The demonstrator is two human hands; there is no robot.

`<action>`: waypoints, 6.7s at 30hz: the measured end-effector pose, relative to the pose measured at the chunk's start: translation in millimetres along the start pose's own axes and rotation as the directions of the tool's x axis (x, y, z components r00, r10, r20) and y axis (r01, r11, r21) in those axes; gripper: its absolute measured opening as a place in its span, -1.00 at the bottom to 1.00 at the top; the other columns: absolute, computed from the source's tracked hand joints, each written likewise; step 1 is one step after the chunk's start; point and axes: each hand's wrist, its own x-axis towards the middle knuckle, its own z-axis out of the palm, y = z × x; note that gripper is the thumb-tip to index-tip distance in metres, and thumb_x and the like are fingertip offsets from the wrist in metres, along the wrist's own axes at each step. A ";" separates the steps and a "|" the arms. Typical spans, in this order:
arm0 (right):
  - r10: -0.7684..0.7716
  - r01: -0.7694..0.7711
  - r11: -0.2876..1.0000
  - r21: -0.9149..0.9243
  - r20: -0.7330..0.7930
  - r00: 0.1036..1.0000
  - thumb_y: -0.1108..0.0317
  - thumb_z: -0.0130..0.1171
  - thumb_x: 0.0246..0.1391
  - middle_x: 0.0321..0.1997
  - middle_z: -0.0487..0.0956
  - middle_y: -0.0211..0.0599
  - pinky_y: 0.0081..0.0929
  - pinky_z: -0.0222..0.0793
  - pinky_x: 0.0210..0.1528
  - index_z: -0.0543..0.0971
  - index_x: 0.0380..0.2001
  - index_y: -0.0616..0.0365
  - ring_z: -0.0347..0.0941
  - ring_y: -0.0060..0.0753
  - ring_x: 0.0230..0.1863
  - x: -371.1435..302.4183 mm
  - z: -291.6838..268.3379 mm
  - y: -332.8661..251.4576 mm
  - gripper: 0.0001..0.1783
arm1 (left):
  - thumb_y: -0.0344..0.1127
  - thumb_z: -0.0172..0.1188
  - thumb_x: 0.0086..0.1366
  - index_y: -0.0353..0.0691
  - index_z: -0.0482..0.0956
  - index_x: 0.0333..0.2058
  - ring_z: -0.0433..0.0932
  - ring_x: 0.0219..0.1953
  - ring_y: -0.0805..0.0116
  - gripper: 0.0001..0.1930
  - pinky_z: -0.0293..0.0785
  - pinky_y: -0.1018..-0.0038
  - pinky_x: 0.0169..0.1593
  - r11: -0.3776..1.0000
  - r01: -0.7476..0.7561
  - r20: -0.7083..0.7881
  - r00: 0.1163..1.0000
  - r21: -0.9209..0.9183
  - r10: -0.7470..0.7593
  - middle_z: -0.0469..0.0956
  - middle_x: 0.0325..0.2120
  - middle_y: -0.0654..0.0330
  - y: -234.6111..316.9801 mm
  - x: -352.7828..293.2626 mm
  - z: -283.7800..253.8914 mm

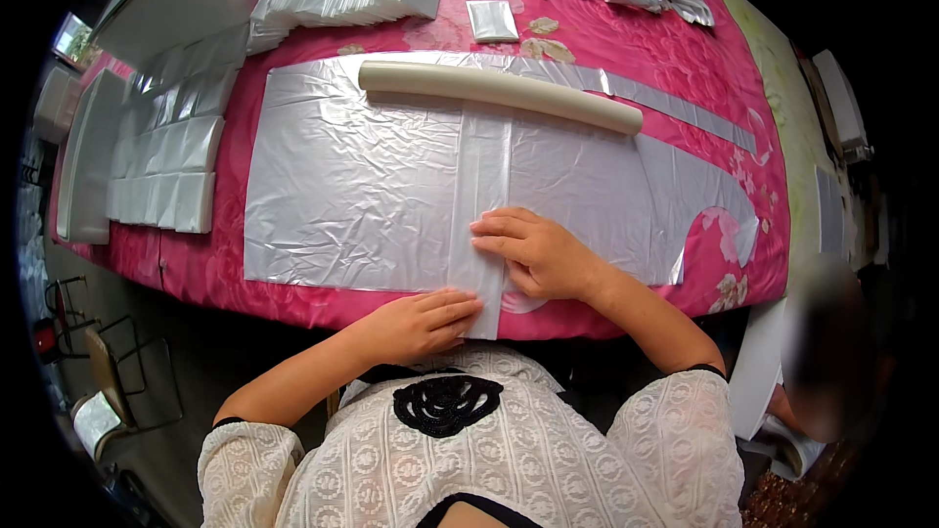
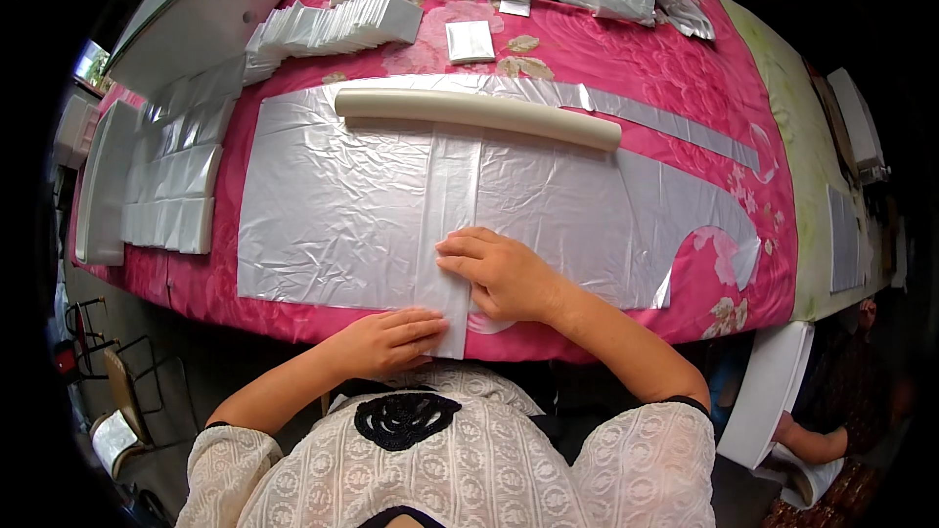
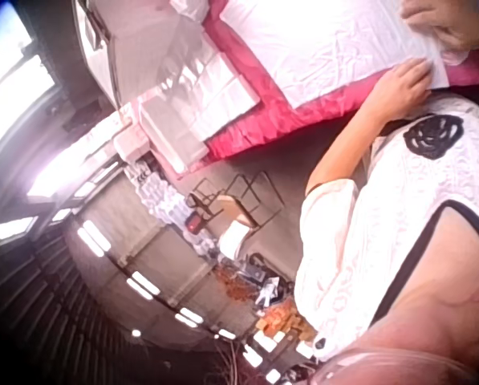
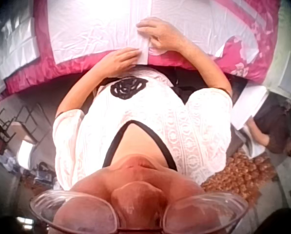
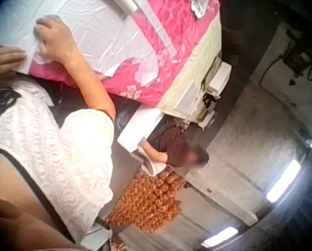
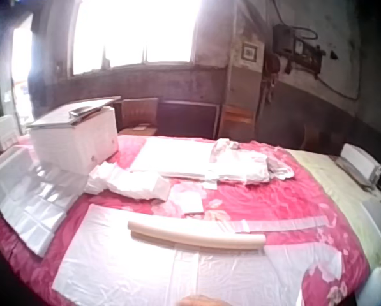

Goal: The person unrolls a roll of clear plastic wrap on a pink tablecloth, tears off a sheet, and wraps a small white rectangular object. They repeat this process multiple times, stacking the wrapped items on the table.

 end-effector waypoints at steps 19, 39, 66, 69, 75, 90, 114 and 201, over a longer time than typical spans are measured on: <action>0.069 -0.140 0.971 -0.193 -0.334 0.940 0.53 0.16 -0.26 -0.31 0.52 -0.26 -0.36 0.40 -0.21 0.55 -0.31 0.17 0.44 -0.22 -0.23 -4.3 22.6 -8.4 -0.70 | -0.37 0.23 -0.15 -0.22 0.39 -0.02 0.45 -0.06 0.16 -0.40 0.36 0.28 -0.01 0.957 0.260 -0.155 0.958 0.127 -0.239 0.49 -0.11 0.11 -38.1 33.5 -20.2; 0.788 -0.745 0.602 0.287 -0.062 0.613 0.31 0.24 -0.12 -0.38 0.56 -0.17 -0.52 0.39 -0.38 0.52 -0.34 0.29 0.51 -0.44 -0.38 28.2 -11.4 2.5 -0.71 | -0.02 0.02 0.15 -0.43 0.03 0.19 -0.11 0.32 0.03 -0.24 -0.20 0.20 0.31 0.806 0.538 -0.074 0.840 0.246 -0.538 -0.02 0.24 -0.11 -22.1 60.0 -0.8; -0.077 -0.003 0.959 -0.282 -0.274 0.959 0.61 0.12 -0.33 -0.26 0.59 -0.33 -0.40 0.36 -0.25 0.56 -0.38 0.15 0.49 -0.29 -0.26 -0.9 5.0 10.9 -0.69 | -0.51 0.18 -0.07 -0.25 0.49 -0.30 0.53 -0.14 0.23 -0.73 0.50 0.39 -0.17 0.987 0.144 -0.262 0.952 -0.067 -0.157 0.54 -0.19 0.13 -33.2 41.0 -28.6; -0.074 -0.002 0.965 -0.264 -0.277 0.958 0.56 0.16 -0.34 -0.29 0.59 -0.34 -0.43 0.36 -0.29 0.56 -0.37 0.13 0.49 -0.32 -0.29 -11.5 10.1 -1.3 -0.69 | -0.49 0.19 -0.09 -0.25 0.45 -0.14 0.52 -0.11 0.20 -0.57 0.43 0.35 -0.04 0.991 0.132 -0.191 0.973 0.005 -0.129 0.51 -0.14 0.11 -26.5 38.8 -33.4; 0.058 -0.109 0.983 -0.147 -0.314 0.948 0.41 0.16 -0.19 -0.34 0.57 -0.37 -0.40 0.37 -0.30 0.58 -0.39 0.09 0.46 -0.30 -0.33 -15.9 11.5 -3.8 -0.81 | -0.45 0.20 -0.04 -0.25 0.37 0.02 0.51 -0.13 0.20 -0.45 0.37 0.33 -0.02 0.972 0.230 -0.119 0.967 0.041 -0.224 0.54 -0.19 0.13 -35.7 34.6 -22.3; 0.838 -0.834 0.389 0.390 0.226 0.497 0.23 0.13 0.02 -0.61 0.54 -0.38 -0.67 0.28 -0.61 0.58 -0.51 0.25 0.47 -0.64 -0.61 26.3 -25.1 21.1 -0.73 | -0.40 0.22 0.08 -0.48 0.01 0.18 0.55 -0.57 0.36 -0.25 0.45 0.54 -0.43 0.354 0.764 -0.023 0.406 -0.540 -0.913 0.57 -0.52 0.09 -58.4 83.6 -40.2; 0.809 -0.826 0.456 0.332 0.232 0.540 0.30 0.23 -0.11 -0.63 0.53 -0.33 -0.52 0.30 -0.62 0.54 -0.60 0.25 0.50 -0.45 -0.61 27.7 -27.0 22.8 -0.79 | 0.32 0.05 0.00 -0.55 -0.13 0.19 -0.18 0.32 -0.05 0.09 -0.34 0.11 0.31 0.815 0.518 -0.213 0.854 0.260 -0.475 -0.08 0.23 -0.24 -58.5 86.4 12.0; 0.518 -0.964 0.173 -0.203 -0.814 0.264 0.29 -0.11 0.12 0.17 0.32 0.00 -0.33 0.04 0.25 0.38 0.03 0.31 0.19 -0.07 0.21 -266.1 -140.1 132.6 -0.55 | -0.03 0.16 0.03 -0.34 0.03 0.20 -0.18 0.28 -0.25 -0.16 -0.11 0.12 0.27 0.883 0.466 -0.142 0.879 0.055 -0.455 -0.21 0.23 -0.31 -18.9 135.6 11.7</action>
